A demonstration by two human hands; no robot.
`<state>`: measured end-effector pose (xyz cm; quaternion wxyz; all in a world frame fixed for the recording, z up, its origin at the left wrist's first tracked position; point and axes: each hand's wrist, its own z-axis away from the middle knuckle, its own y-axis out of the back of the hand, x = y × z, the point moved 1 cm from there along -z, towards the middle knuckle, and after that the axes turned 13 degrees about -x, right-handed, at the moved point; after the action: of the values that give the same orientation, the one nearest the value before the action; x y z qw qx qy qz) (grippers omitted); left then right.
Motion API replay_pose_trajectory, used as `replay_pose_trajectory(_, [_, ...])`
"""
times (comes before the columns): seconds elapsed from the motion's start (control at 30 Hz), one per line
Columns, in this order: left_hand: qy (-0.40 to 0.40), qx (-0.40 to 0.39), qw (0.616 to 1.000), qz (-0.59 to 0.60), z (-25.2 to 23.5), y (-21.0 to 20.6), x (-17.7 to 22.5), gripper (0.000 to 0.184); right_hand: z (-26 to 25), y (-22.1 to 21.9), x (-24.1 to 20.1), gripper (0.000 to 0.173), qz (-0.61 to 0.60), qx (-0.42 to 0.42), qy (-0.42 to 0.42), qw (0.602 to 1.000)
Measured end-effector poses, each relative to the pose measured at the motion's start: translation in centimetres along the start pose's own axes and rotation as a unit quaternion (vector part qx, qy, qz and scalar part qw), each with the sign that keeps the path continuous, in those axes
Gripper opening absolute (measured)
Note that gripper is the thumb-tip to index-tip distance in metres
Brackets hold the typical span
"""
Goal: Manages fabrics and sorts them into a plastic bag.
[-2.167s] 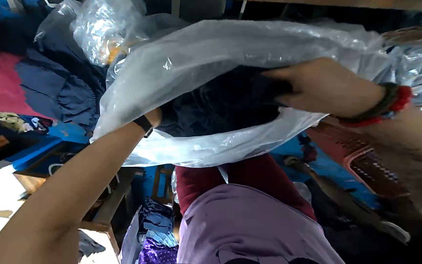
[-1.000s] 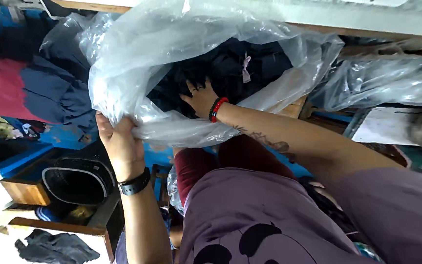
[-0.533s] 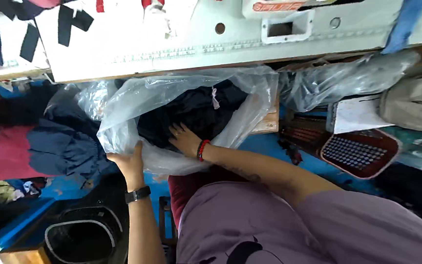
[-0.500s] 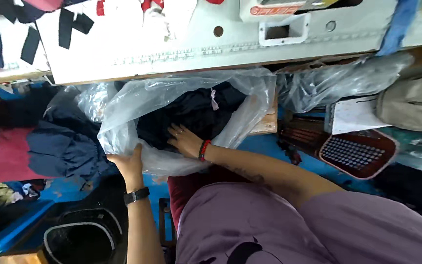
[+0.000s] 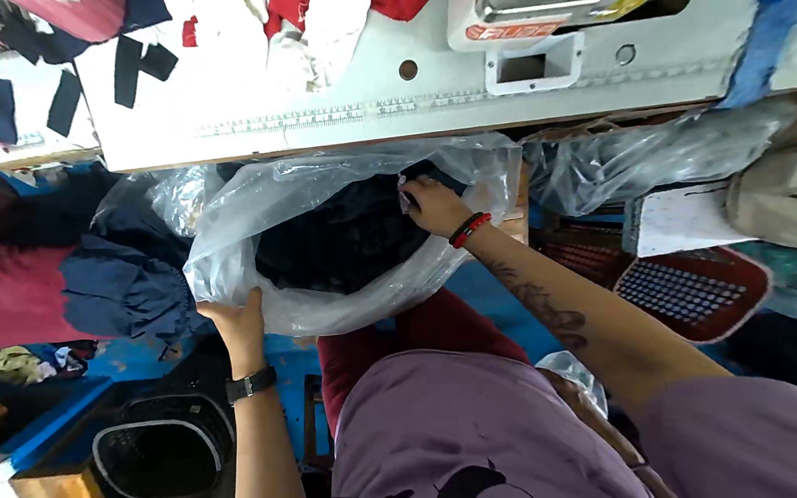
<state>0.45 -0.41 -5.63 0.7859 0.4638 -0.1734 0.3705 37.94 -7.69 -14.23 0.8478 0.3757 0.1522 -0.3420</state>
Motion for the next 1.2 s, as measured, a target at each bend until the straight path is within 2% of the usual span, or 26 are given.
replay_pose_trajectory(0.07, [0.003,0.047,0.994,-0.097,0.6,0.2,0.1,0.124,-1.2,0.0,-0.5,0.06,0.025,0.004,0.033,0.999])
replay_pose_trajectory(0.13, [-0.058,0.118,0.969,-0.209,1.7,0.6,1.6,0.124,-3.2,0.5,-1.4,0.08,0.064,-0.038,0.034,0.997])
replay_pose_trajectory(0.17, [-0.123,0.13,0.957,-0.227,2.5,0.7,2.9,0.112,-4.4,0.8,-1.7,0.088,0.081,-0.06,0.029,0.994])
replay_pose_trajectory(0.2, [-0.192,0.104,0.951,-0.219,3.4,0.6,4.4,0.09,-5.5,0.9,-2.0,0.094,0.091,-0.076,0.023,0.993])
replay_pose_trajectory(0.23, [-0.241,0.041,0.945,-0.216,4.1,0.2,5.6,0.063,-6.8,0.9,-2.2,0.098,0.102,-0.095,0.01,0.99])
replay_pose_trajectory(0.27, [-0.252,-0.053,0.94,-0.225,4.3,-0.5,6.8,0.042,-8.2,0.6,-2.2,0.099,0.106,-0.109,-0.003,0.988])
replay_pose_trajectory(0.3, [-0.234,-0.159,0.929,-0.239,3.9,-1.7,7.7,0.033,-10.2,-0.6,-1.5,0.096,0.105,-0.097,-0.012,0.99])
replay_pose_trajectory(0.37, [-0.16,-0.335,0.885,-0.28,1.4,-4.9,8.0,0.035,-13.6,-3.6,-0.2,0.087,0.085,-0.085,-0.019,0.993])
replay_pose_trajectory(0.4, [-0.133,-0.379,0.864,-0.303,-0.5,-6.7,7.4,0.037,-13.9,-4.4,-0.3,0.082,0.069,-0.091,-0.018,0.993])
replay_pose_trajectory(0.47, [-0.097,-0.401,0.843,-0.345,-4.6,-9.2,6.3,0.044,-12.0,-4.0,-1.5,0.073,0.074,-0.117,-0.008,0.99])
replay_pose_trajectory(0.53, [-0.074,-0.369,0.85,-0.367,-7.1,-9.8,8.0,0.039,-7.5,-1.9,-3.3,0.067,0.103,-0.162,-0.007,0.981])
replay_pose_trajectory(0.63, [-0.053,-0.361,0.86,-0.358,-8.2,-8.2,14.0,0.036,-1.6,-1.6,-3.2,0.064,0.136,-0.196,0.023,0.971])
replay_pose_trajectory(0.7, [-0.064,-0.358,0.869,-0.335,-9.1,-7.4,16.3,0.033,1.9,-1.7,-2.5,0.059,0.149,-0.199,0.06,0.967])
replay_pose_trajectory(0.87, [-0.052,-0.367,0.866,-0.336,-10.1,-6.6,18.1,0.028,9.3,-1.4,-3.2,0.052,0.17,-0.236,0.183,0.939])
replay_pose_trajectory(0.97, [-0.044,-0.364,0.871,-0.327,-10.3,-6.5,18.6,0.027,12.7,-1.9,-4.1,0.055,0.197,-0.288,0.212,0.913])
replay_pose_trajectory(1.1, [-0.042,-0.37,0.872,-0.317,-10.3,-6.5,18.2,0.028,16.2,-3.2,-3.6,0.058,0.215,-0.251,0.249,0.911])
replay_pose_trajectory(1.2, [-0.086,-0.372,0.87,-0.312,-9.1,-6.0,18.2,0.029,17.3,-3.0,-2.9,0.055,0.224,-0.202,0.247,0.921])
